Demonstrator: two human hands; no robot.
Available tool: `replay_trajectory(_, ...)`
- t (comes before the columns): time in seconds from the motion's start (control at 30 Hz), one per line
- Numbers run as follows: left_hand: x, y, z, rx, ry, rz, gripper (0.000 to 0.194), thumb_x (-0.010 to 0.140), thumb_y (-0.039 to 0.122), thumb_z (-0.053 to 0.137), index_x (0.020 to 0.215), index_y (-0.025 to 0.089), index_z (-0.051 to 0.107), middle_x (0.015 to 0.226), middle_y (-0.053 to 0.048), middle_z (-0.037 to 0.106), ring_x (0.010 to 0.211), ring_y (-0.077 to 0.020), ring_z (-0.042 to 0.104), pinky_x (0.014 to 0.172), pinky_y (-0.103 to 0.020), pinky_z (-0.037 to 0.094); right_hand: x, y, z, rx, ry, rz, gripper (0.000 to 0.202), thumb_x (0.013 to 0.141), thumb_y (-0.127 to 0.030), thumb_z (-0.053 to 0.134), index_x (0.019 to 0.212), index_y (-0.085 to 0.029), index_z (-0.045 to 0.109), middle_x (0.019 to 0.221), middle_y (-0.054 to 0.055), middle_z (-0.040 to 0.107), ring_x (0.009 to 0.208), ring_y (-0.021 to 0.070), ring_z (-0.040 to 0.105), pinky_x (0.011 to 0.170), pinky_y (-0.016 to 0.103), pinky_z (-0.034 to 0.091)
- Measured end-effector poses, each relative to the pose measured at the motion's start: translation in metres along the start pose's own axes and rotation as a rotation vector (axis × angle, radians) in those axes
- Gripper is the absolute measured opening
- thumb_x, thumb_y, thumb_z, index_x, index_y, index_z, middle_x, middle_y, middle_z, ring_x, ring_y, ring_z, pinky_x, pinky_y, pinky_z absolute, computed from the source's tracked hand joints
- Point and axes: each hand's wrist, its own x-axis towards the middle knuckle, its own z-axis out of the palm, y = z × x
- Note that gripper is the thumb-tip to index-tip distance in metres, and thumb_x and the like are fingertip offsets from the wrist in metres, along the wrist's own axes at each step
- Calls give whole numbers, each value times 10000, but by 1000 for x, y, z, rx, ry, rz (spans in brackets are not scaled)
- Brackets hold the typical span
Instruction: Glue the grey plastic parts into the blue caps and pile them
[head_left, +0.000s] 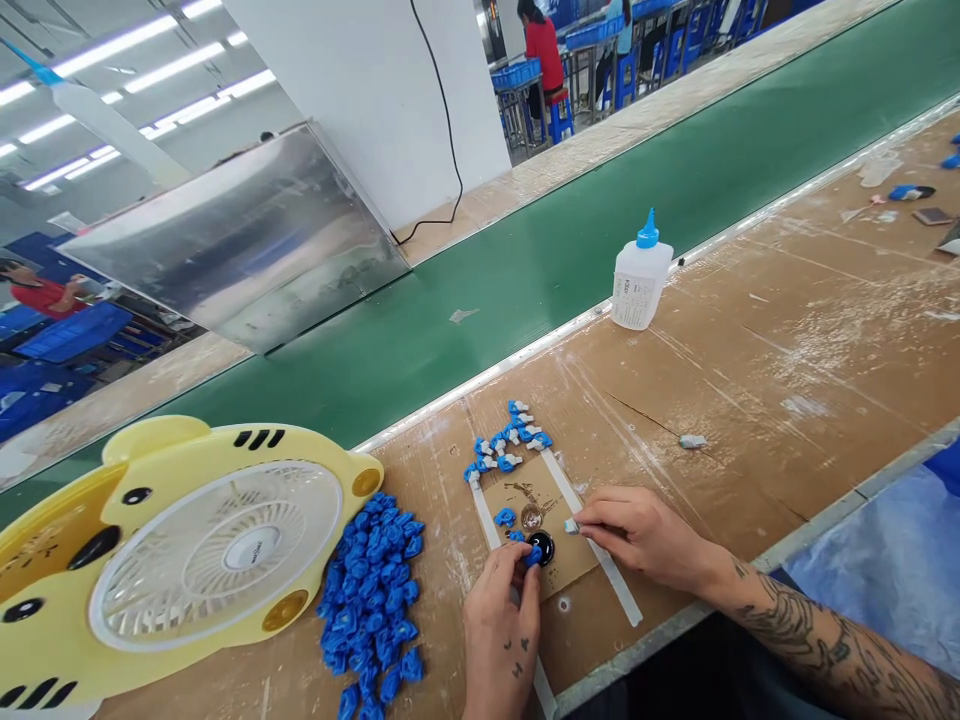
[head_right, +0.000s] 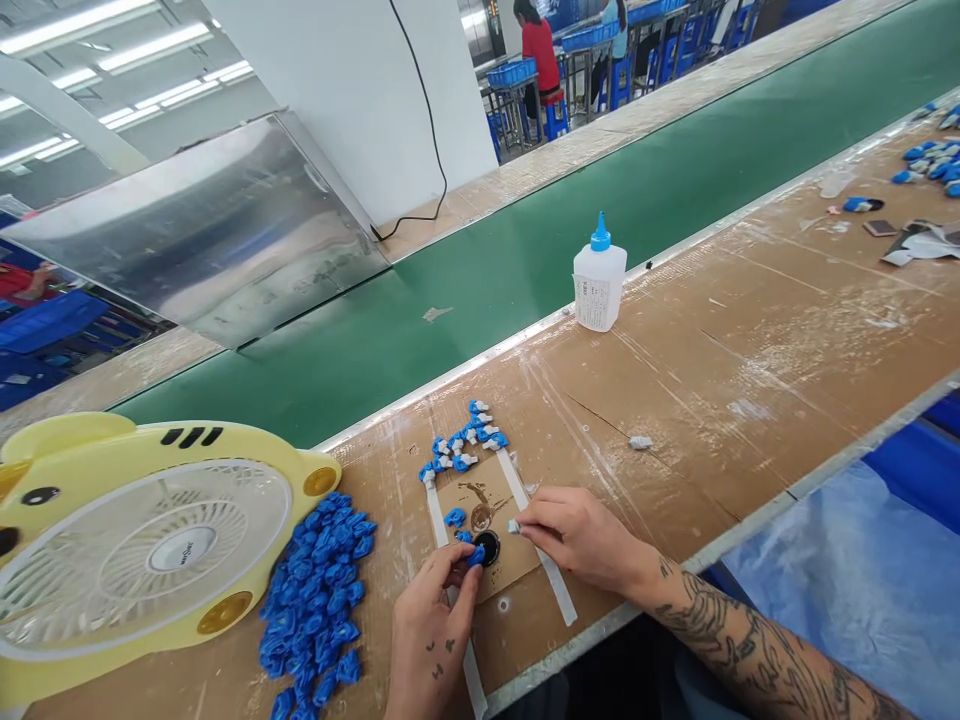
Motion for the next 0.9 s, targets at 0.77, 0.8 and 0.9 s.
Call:
replay_trajectory(0.77, -1, 18, 5, -867, 192, -567, 374, 514, 445, 930, 761, 190, 810, 759, -94, 808, 712, -231, 761, 680, -294, 620, 11, -36, 26, 508, 55, 395, 368, 931, -479, 615, 840, -183, 814, 714, 50, 776, 623, 156, 683, 594, 228, 516)
replay_trajectory(0.8, -1, 19, 5, -866, 171, -562, 370, 521, 445, 928, 761, 190, 809, 763, -96, 809, 719, -236, 764, 683, -300, 623, 11, -37, 27, 526, 54, 408, 370, 924, -476, 618, 825, -176, 811, 702, 52, 772, 612, 156, 677, 587, 230, 512)
replay_trajectory(0.9, 1, 23, 2, -855, 116, -575, 388, 516, 468, 921, 750, 182, 801, 761, -103, 809, 721, -259, 770, 686, -339, 638, 13, -39, 26, 549, 38, 400, 353, 911, -463, 627, 802, -178, 804, 695, 47, 763, 601, 152, 662, 576, 230, 503)
